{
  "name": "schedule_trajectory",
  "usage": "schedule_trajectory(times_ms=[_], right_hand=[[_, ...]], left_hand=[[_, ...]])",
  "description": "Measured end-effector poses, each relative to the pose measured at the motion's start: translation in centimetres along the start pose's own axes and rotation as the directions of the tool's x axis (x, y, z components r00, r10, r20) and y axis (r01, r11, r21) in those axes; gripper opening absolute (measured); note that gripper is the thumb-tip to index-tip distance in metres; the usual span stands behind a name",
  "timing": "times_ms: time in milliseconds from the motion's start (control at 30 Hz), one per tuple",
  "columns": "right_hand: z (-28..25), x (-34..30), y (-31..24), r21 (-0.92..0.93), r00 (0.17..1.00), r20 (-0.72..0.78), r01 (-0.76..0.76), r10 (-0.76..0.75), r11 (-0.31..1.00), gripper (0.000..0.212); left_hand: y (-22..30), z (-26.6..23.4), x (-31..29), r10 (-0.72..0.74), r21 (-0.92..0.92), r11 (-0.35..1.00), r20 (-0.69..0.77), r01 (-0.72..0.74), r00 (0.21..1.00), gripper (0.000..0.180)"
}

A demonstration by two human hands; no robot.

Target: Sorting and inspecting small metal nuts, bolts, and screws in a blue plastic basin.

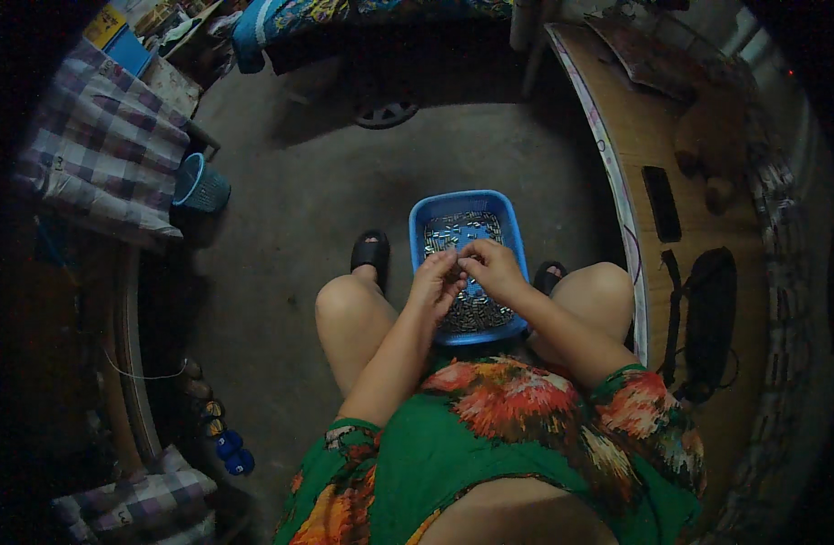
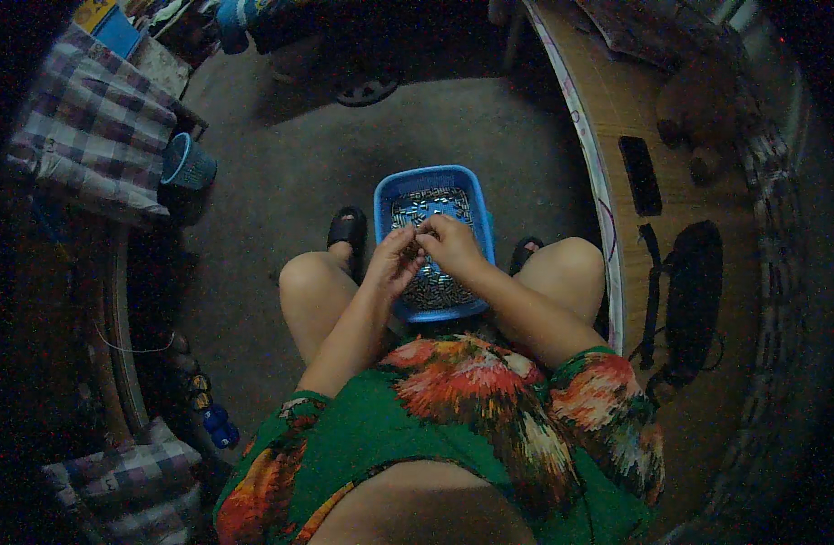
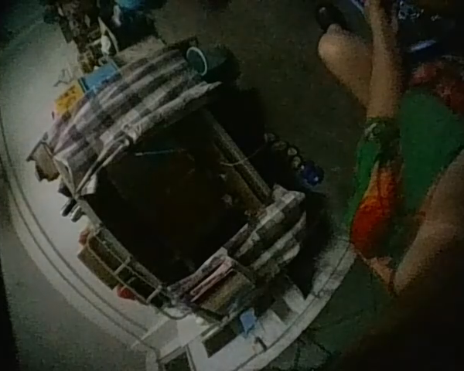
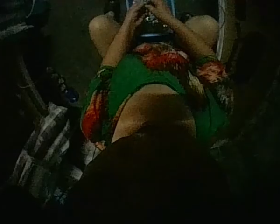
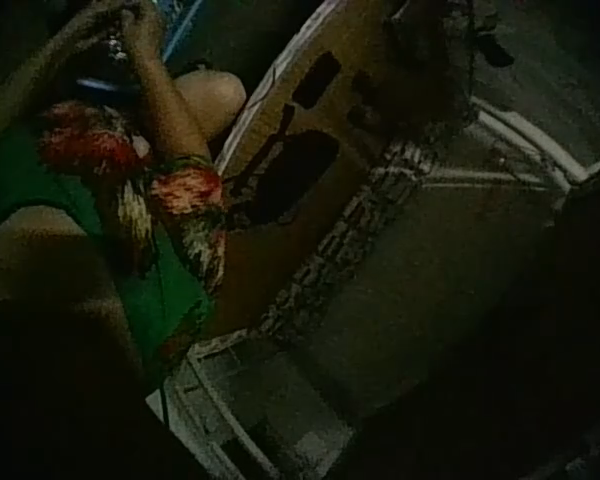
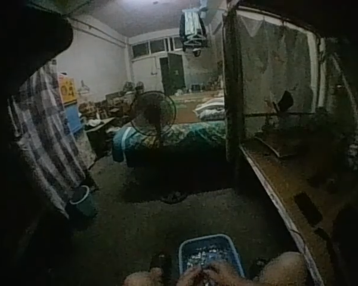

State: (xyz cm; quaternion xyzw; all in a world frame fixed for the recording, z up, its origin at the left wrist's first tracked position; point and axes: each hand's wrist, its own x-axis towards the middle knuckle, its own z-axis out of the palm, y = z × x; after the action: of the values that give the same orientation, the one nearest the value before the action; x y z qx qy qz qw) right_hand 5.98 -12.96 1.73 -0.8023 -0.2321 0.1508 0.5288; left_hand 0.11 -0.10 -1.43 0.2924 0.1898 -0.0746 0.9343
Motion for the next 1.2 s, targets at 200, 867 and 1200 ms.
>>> schedule_trajectory(times_ms=[200,867,1200], right_hand=[[-1.3,1.0,0.8,0.302,0.931,0.232,-0.343,0.28,0.889,0.015],[-1.1,1.0,1.5,0.093,0.967,0.197,-0.181,0.161,0.979,0.019],[-0.4,0.5,0.9,-0.056,0.993,0.09,-0.074,0.079,0.996,0.022]], left_hand=[[0.2,0.3,0.0,-0.02,0.039,0.999,-0.088,0.024,0.996,0.021],[0.3,0.5,-0.2,0.001,0.101,0.995,-0.077,0.007,0.997,0.023],[0.1,0.4,-0.3,0.011,0.099,0.995,-0.075,-0.004,0.997,0.02]])
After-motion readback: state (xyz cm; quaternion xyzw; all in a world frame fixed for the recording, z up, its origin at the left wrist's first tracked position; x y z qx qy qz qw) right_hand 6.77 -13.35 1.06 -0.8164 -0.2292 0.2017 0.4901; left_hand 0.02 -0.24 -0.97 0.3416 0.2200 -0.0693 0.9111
